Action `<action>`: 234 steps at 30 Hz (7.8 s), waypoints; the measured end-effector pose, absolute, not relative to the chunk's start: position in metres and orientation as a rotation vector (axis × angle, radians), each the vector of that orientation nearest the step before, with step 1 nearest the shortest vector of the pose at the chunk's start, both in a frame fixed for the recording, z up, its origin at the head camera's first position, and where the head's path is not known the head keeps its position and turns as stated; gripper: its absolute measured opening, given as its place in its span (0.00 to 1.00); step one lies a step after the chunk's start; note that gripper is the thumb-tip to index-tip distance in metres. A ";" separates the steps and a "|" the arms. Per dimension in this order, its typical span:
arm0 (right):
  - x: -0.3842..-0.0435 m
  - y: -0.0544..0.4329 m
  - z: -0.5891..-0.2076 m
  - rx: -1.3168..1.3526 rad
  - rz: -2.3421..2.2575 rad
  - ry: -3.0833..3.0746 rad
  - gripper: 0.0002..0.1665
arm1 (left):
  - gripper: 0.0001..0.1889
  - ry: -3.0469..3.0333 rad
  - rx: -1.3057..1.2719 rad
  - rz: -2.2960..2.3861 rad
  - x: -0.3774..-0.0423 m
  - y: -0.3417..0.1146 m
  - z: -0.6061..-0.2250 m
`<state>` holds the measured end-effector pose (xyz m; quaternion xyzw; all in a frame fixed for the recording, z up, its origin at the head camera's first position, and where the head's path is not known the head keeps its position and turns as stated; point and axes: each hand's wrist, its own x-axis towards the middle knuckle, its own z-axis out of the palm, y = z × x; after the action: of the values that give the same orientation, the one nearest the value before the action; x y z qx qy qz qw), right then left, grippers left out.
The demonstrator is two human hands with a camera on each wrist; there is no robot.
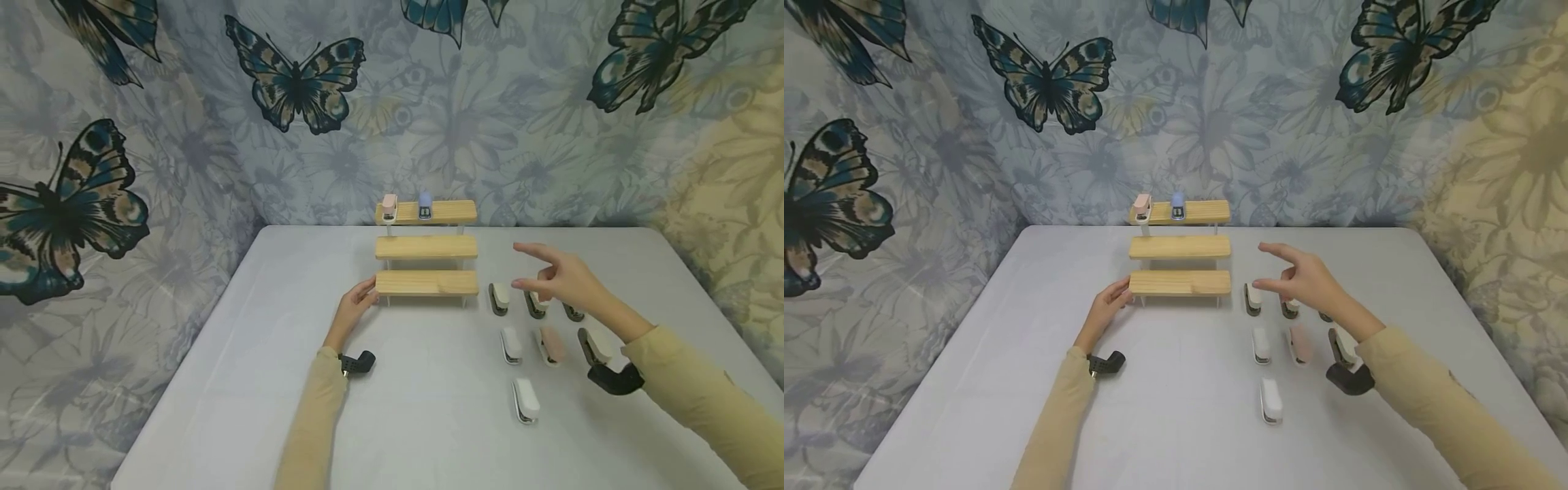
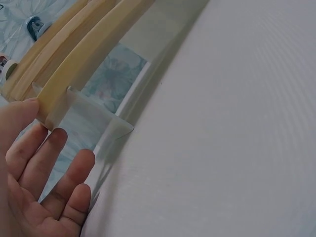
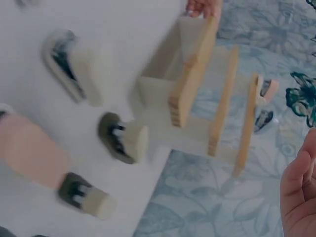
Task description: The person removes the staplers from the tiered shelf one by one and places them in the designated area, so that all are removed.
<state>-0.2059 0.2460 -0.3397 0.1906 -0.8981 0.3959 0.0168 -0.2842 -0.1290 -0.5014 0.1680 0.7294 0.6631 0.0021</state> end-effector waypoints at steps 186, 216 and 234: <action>-0.100 0.314 -0.433 0.764 1.682 -2.698 0.34 | 0.23 2.267 0.510 2.020 -0.269 -0.126 -0.474; -0.076 0.316 -0.462 0.594 1.739 -2.777 0.33 | 0.23 2.326 0.541 1.998 -0.271 -0.127 -0.474; -0.074 0.311 -0.469 0.469 1.664 -2.834 0.34 | 0.23 2.305 0.513 2.017 -0.270 -0.127 -0.475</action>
<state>-0.0744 0.3114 -0.4689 0.1408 -0.8504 0.4991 -0.0890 -0.2697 -0.1273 -0.4746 0.1651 0.7420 0.6495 0.0181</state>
